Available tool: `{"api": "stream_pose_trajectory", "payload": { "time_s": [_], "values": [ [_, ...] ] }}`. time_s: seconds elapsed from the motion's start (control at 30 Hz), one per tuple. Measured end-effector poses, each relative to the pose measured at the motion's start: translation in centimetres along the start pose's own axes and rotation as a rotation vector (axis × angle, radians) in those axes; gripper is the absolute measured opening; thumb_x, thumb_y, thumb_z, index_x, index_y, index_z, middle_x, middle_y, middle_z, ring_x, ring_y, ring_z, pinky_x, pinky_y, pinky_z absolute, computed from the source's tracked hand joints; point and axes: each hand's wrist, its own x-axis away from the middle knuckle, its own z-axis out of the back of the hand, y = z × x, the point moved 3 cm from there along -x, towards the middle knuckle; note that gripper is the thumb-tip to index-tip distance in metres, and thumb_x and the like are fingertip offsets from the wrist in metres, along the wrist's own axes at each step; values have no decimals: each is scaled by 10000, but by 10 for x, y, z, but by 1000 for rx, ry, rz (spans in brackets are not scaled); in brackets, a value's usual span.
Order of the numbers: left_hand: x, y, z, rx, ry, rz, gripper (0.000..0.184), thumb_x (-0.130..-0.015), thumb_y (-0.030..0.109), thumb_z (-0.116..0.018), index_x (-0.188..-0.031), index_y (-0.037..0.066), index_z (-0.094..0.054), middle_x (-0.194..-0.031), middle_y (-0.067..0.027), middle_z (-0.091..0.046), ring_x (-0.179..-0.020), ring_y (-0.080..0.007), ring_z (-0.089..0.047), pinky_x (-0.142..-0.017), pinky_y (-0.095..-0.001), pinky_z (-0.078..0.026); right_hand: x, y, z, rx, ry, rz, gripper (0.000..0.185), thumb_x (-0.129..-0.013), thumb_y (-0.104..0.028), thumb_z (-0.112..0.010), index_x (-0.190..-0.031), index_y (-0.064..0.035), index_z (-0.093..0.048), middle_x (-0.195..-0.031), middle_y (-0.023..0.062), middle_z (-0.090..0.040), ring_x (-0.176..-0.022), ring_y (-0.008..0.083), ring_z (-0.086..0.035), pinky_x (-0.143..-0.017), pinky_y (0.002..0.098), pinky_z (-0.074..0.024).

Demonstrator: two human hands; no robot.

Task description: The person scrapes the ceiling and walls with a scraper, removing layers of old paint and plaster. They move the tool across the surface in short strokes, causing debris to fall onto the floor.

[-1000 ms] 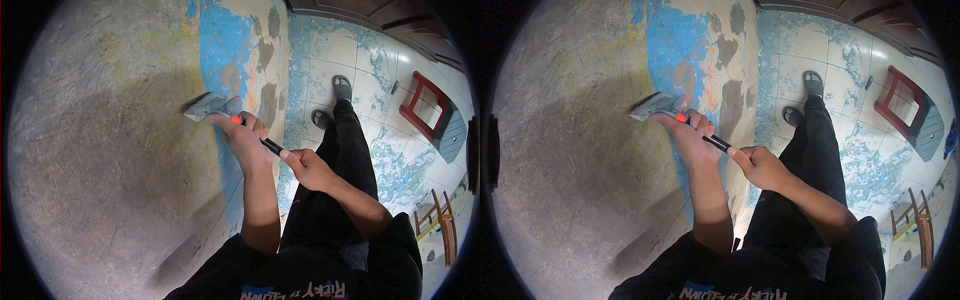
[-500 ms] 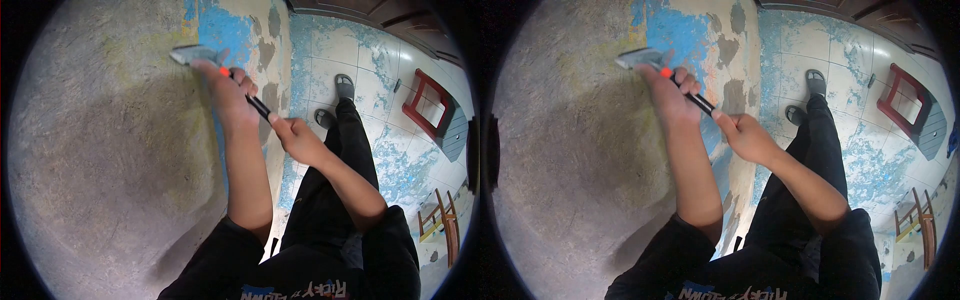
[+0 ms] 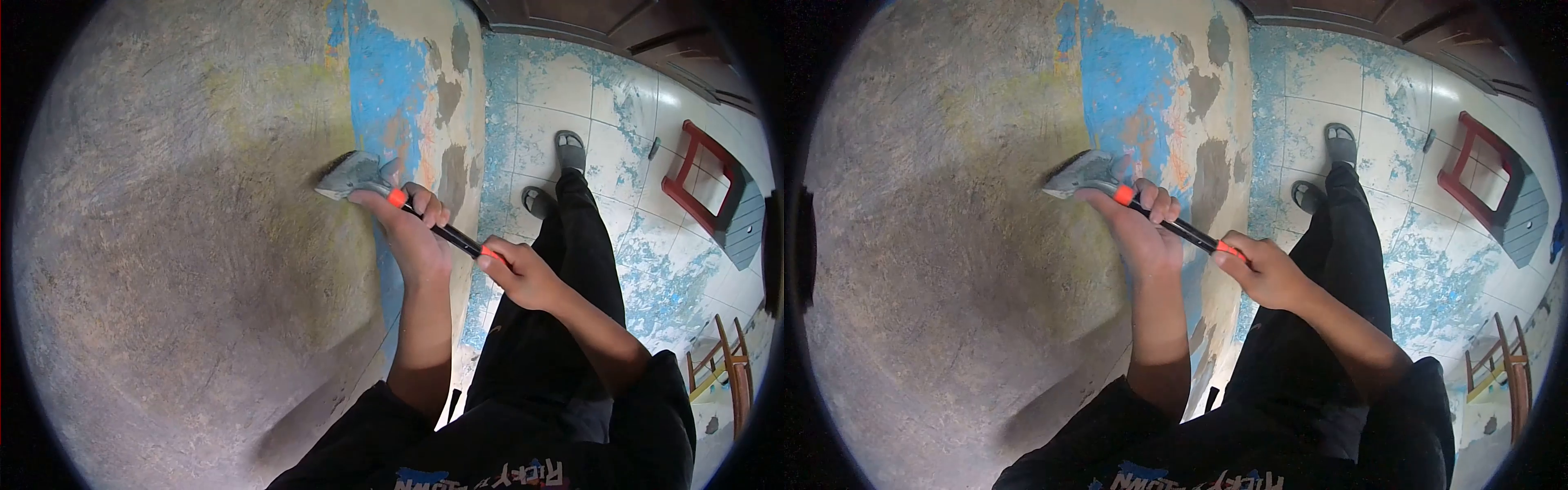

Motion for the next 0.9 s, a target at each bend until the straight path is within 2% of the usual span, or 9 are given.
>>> {"api": "stream_pose_trajectory", "payload": {
  "time_s": [0.1, 0.2, 0.37, 0.67, 0.77, 0.87, 0.9],
  "values": [
    [3, -7, 10, 30, -22, -6, 696, -947, 764, -267, -1135, 132, -489, -648, 31, -335, -524, -100, -295, -546, -261, -299, 8, 13, 0, -20, 17, 43, 206, -1025, -258, -554, -1023, -55, -589, -570, 58, -456, -507, 136, -473, -527, 303, -398],
    [4, -12, 12, 34, 17, 24, 692, -950, 760, -262, -1118, 134, -504, -637, 32, -341, -515, -100, -296, -538, -260, -300, 14, 15, -6, 2, 62, 53, 215, -1032, -259, -539, -1046, -54, -604, -570, 58, -453, -505, 128, -473, -525, 297, -403],
    [3, -13, 5, 6, 90, 51, 697, -947, 763, -259, -1115, 149, -542, -606, 49, -321, -496, -93, -280, -525, -258, -285, 14, 4, -1, 82, 85, 53, 199, -1031, -237, -535, -1047, -51, -605, -571, 63, -456, -496, 132, -478, -516, 304, -400],
    [-7, -2, -4, -23, 34, 70, 665, -957, 751, -272, -1028, 144, -534, -589, 50, -321, -482, -88, -269, -514, -251, -265, 10, 0, -13, 27, 166, 3, 177, -1025, -221, -542, -1034, -60, -613, -580, 78, -440, -499, 146, -454, -524, 307, -401],
    [-7, 2, -15, -38, 104, 32, 687, -952, 759, -272, -1031, 138, -554, -601, 54, -325, -484, -83, -266, -512, -254, -256, 7, -2, -9, 18, 156, -1, 177, -1024, -223, -545, -1028, -60, -615, -579, 76, -435, -505, 146, -445, -528, 307, -399],
    [1, -2, -3, -7, 72, 79, 696, -947, 765, -271, -1048, 133, -545, -605, 54, -316, -488, -85, -259, -514, -258, -258, 13, -1, -10, 20, 137, 10, 181, -1025, -225, -543, -1021, -59, -615, -580, 74, -436, -505, 147, -438, -526, 309, -394],
    [1, -2, -2, -36, 68, 71, 708, -945, 768, -272, -1096, 122, -518, -619, 45, -310, -496, -88, -260, -515, -259, -262, 16, 0, -11, 23, 131, 13, 183, -1026, -226, -542, -1018, -58, -615, -580, 74, -437, -505, 147, -436, -524, 310, -392]
  ]
}}
